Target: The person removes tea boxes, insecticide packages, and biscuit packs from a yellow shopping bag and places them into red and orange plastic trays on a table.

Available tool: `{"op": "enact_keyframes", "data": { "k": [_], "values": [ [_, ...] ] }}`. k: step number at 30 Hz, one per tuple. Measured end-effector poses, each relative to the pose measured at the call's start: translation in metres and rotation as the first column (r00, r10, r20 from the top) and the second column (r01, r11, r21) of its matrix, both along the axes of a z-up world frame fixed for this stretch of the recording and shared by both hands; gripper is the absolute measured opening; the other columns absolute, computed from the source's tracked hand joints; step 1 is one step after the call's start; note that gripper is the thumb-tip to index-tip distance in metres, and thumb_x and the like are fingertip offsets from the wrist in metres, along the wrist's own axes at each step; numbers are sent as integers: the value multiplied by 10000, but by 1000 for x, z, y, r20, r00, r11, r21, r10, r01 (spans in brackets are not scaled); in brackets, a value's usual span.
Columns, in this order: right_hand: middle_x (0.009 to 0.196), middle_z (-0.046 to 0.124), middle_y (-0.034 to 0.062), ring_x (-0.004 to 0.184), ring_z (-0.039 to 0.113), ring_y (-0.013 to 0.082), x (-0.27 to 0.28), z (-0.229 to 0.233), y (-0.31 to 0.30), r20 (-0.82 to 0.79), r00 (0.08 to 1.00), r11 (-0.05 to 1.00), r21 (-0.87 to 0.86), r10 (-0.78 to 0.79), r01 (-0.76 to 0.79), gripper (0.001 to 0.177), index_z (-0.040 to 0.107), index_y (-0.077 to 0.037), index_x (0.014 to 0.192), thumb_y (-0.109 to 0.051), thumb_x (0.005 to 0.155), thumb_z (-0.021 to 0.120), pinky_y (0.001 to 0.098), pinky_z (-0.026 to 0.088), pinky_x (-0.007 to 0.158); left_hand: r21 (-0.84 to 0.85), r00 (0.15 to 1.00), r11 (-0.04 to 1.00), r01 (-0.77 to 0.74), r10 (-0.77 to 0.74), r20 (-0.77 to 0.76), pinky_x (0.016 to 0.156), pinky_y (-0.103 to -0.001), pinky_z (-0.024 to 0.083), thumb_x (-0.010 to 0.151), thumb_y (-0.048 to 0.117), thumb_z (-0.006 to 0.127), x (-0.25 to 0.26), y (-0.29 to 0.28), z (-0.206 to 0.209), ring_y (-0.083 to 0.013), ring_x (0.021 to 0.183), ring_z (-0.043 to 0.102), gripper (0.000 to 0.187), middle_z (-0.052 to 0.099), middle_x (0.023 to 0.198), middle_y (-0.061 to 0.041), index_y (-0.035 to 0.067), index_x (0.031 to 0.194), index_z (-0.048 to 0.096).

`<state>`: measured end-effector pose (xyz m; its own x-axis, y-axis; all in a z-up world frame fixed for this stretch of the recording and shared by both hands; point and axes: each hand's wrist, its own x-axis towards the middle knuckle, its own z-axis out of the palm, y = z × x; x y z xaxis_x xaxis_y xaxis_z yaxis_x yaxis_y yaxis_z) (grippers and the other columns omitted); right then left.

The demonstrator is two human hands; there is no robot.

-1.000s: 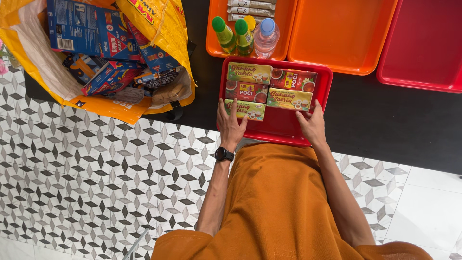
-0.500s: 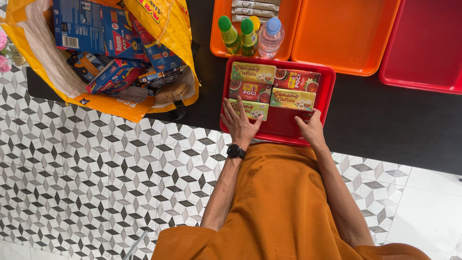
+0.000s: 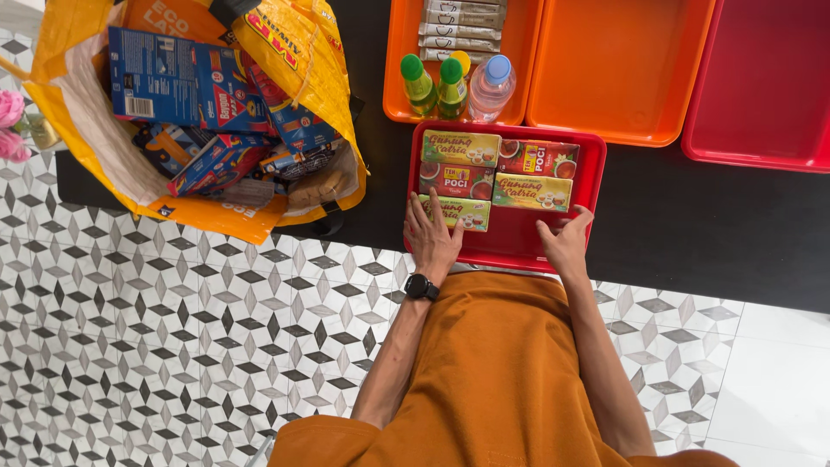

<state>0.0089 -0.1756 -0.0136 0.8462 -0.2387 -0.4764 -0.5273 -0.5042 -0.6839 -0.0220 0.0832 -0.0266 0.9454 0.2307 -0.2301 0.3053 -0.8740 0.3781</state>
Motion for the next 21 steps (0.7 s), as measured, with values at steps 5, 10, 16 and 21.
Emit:
{"op": "enact_keyframes", "data": {
  "k": [5,10,16,21],
  "values": [
    [1097,466,164,880,624,199,-7,19,28,267,963,997,-56,-29,45,675,253,40,1377,-112,954,756,328,573,777,-176,995,982,70,-82,-61,1090,-651,380,922,429,665,7,27,20,-478,1483,237,944,165,1603,-335,74,1617,134],
    [1116,463,130,867,586,171,-8,33,92,373,925,997,21,-75,72,554,328,26,1371,-77,1012,737,308,535,766,-409,988,900,153,-150,39,1112,-543,436,970,375,658,14,80,48,-483,1406,398,817,239,1600,-334,43,1597,254],
    [1119,546,154,905,629,210,-3,51,206,322,938,992,-46,130,-122,350,518,12,1282,-145,1024,694,334,543,780,-676,988,730,106,-154,-12,1021,-438,537,1009,328,592,26,175,110,-340,1224,645,540,571,1427,-191,97,1488,494],
    [1079,653,144,938,680,238,-2,68,291,198,909,917,87,367,-389,307,594,-21,1249,-168,988,660,363,563,811,-709,995,700,85,-18,102,995,-403,554,1027,253,591,33,249,116,-307,1174,691,438,673,1309,-165,93,1434,566]
  ]
}}
